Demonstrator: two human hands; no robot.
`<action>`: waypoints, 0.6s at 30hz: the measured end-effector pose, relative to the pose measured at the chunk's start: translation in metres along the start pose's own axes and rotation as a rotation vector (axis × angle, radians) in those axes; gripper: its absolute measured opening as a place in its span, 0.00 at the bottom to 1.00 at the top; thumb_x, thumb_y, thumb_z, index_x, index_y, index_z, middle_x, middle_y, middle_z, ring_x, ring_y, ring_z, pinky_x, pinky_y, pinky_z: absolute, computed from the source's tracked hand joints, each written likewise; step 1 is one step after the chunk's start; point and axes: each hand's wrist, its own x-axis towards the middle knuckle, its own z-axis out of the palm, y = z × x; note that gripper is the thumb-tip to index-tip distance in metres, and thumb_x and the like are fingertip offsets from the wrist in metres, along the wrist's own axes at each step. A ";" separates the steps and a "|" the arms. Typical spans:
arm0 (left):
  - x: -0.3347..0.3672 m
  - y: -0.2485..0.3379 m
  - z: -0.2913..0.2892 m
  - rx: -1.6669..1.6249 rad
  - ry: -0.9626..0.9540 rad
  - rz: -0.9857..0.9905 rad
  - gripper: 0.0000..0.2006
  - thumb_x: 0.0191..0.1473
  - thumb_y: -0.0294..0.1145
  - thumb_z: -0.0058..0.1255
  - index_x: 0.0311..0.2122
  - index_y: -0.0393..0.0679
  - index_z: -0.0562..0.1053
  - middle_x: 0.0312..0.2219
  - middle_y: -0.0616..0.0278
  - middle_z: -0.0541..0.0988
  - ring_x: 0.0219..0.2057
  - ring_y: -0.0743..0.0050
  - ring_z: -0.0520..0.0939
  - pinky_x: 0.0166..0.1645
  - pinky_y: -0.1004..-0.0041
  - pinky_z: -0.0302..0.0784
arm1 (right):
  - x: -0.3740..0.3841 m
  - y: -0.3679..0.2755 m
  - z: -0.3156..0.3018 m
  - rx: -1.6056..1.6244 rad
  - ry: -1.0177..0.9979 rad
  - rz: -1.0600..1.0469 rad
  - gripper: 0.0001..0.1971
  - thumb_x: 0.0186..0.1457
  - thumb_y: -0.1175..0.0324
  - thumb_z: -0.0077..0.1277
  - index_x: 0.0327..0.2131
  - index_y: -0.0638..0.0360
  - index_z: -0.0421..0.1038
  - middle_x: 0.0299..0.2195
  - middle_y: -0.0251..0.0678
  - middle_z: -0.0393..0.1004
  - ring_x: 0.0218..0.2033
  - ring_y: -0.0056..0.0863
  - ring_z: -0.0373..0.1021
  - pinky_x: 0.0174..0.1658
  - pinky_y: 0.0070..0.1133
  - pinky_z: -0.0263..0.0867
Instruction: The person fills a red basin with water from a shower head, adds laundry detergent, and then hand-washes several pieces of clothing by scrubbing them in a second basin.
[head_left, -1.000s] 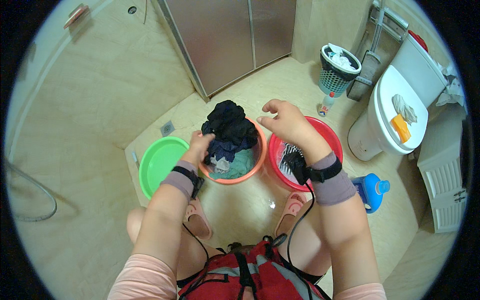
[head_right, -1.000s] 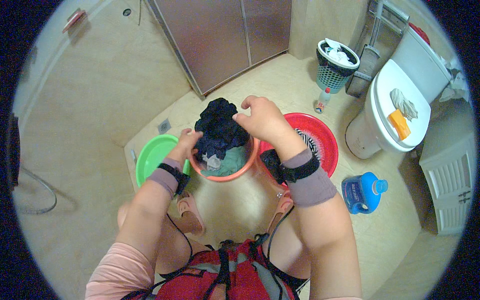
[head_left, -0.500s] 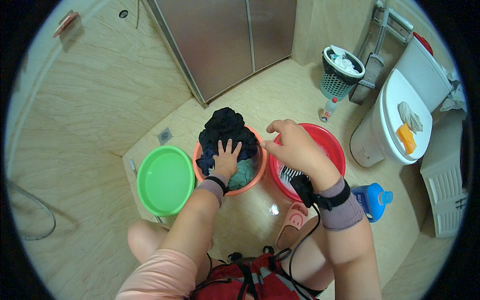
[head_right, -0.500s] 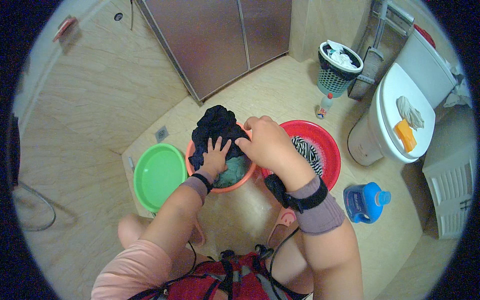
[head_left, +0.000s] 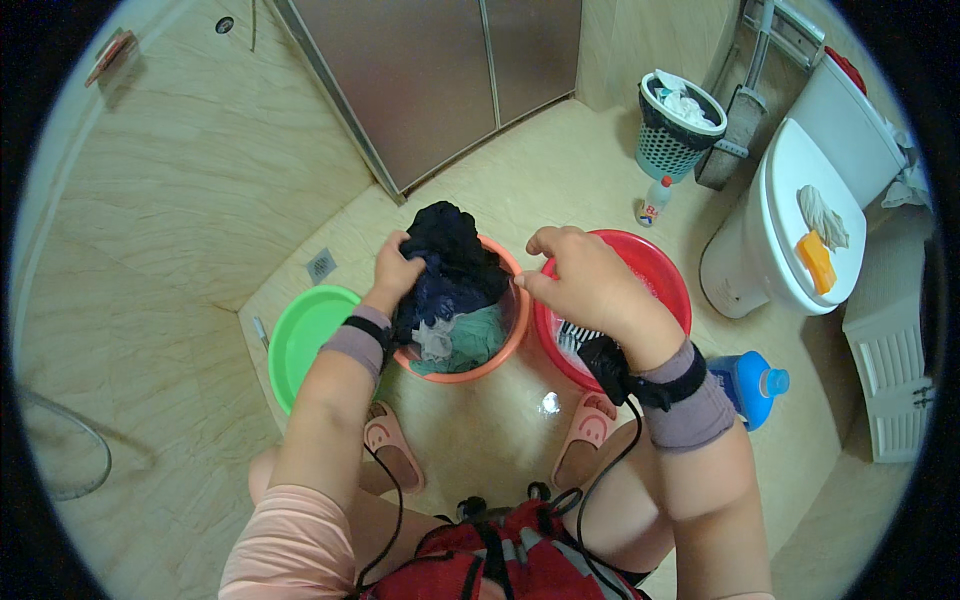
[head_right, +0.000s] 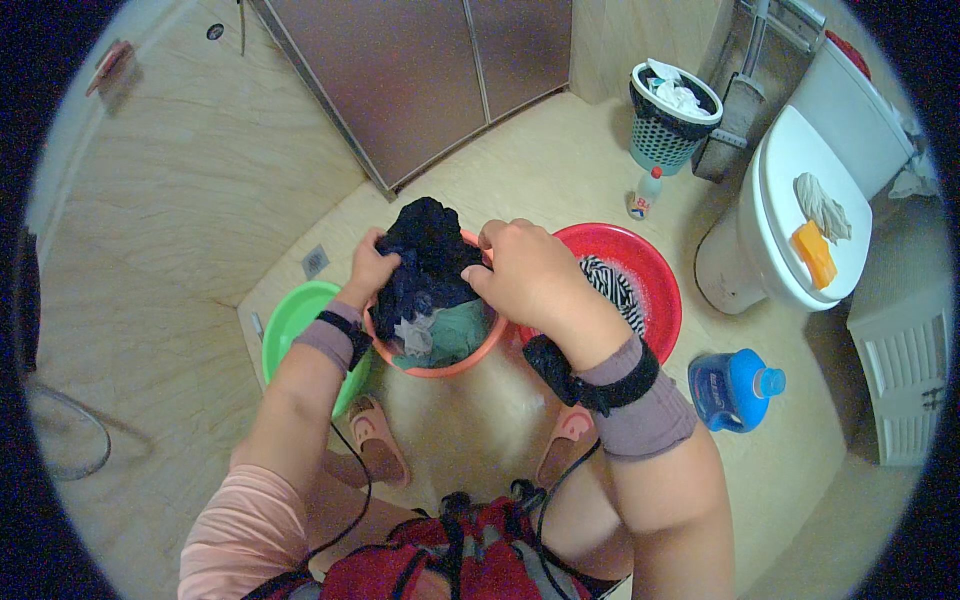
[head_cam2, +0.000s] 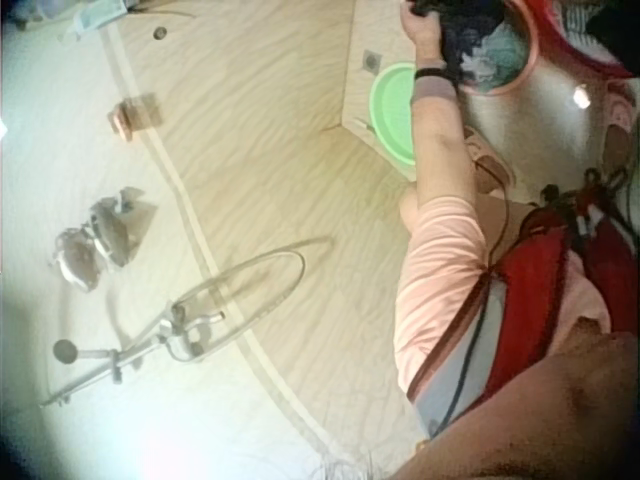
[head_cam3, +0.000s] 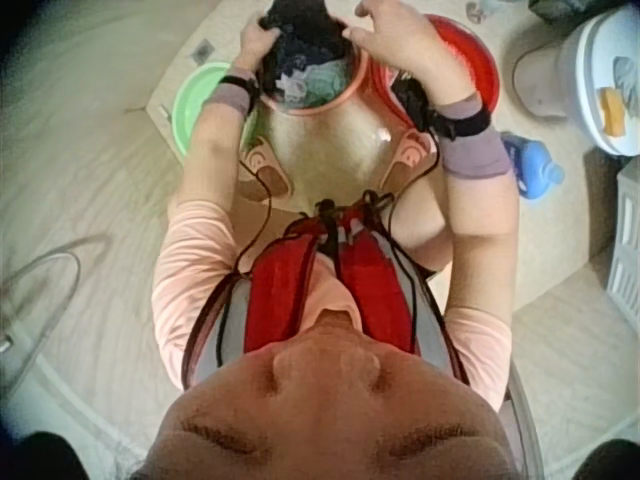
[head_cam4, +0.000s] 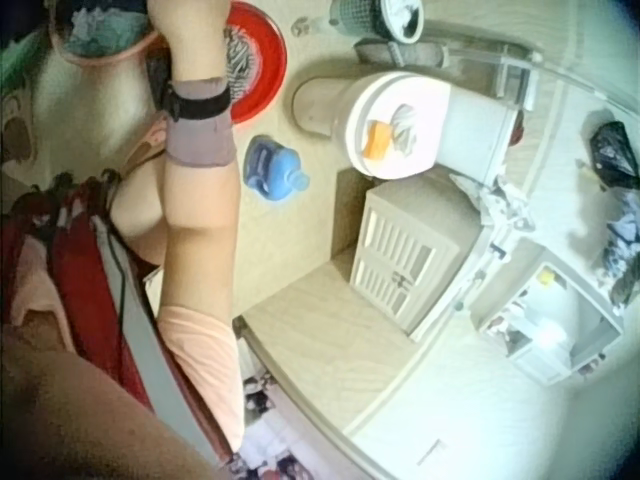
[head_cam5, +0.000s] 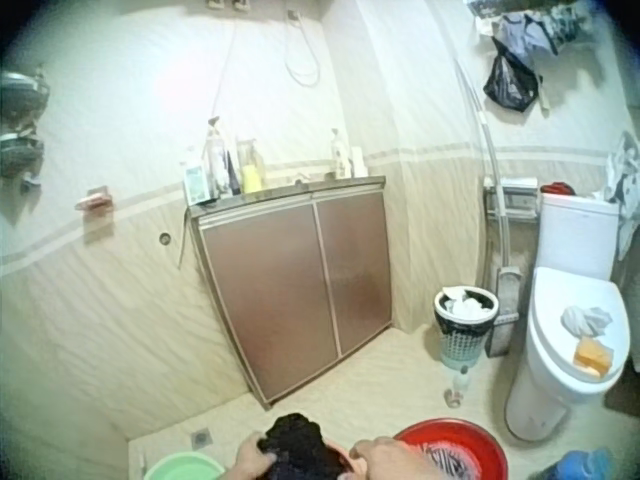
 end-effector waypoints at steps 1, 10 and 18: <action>0.008 0.009 -0.004 -0.001 0.029 -0.046 0.19 0.33 0.26 0.57 0.37 0.41 0.70 0.32 0.49 0.75 0.38 0.49 0.75 0.45 0.64 0.71 | -0.001 0.003 -0.002 -0.002 0.000 0.010 0.17 0.45 0.60 0.55 0.35 0.65 0.72 0.33 0.52 0.73 0.38 0.47 0.71 0.43 0.33 0.66; -0.047 -0.075 0.036 0.284 0.100 -0.153 0.43 0.41 0.30 0.57 0.63 0.49 0.50 0.59 0.40 0.52 0.56 0.44 0.64 0.57 0.63 0.63 | -0.004 -0.001 -0.006 -0.036 -0.043 0.016 0.18 0.46 0.62 0.54 0.36 0.67 0.71 0.34 0.52 0.74 0.38 0.46 0.71 0.43 0.32 0.67; -0.073 -0.047 0.024 -0.275 0.225 -0.462 0.11 0.50 0.30 0.45 0.39 0.42 0.75 0.27 0.61 0.78 0.27 0.67 0.78 0.31 0.71 0.73 | -0.005 0.006 0.005 -0.016 -0.040 -0.004 0.16 0.44 0.60 0.54 0.31 0.65 0.72 0.32 0.50 0.74 0.37 0.46 0.71 0.42 0.34 0.67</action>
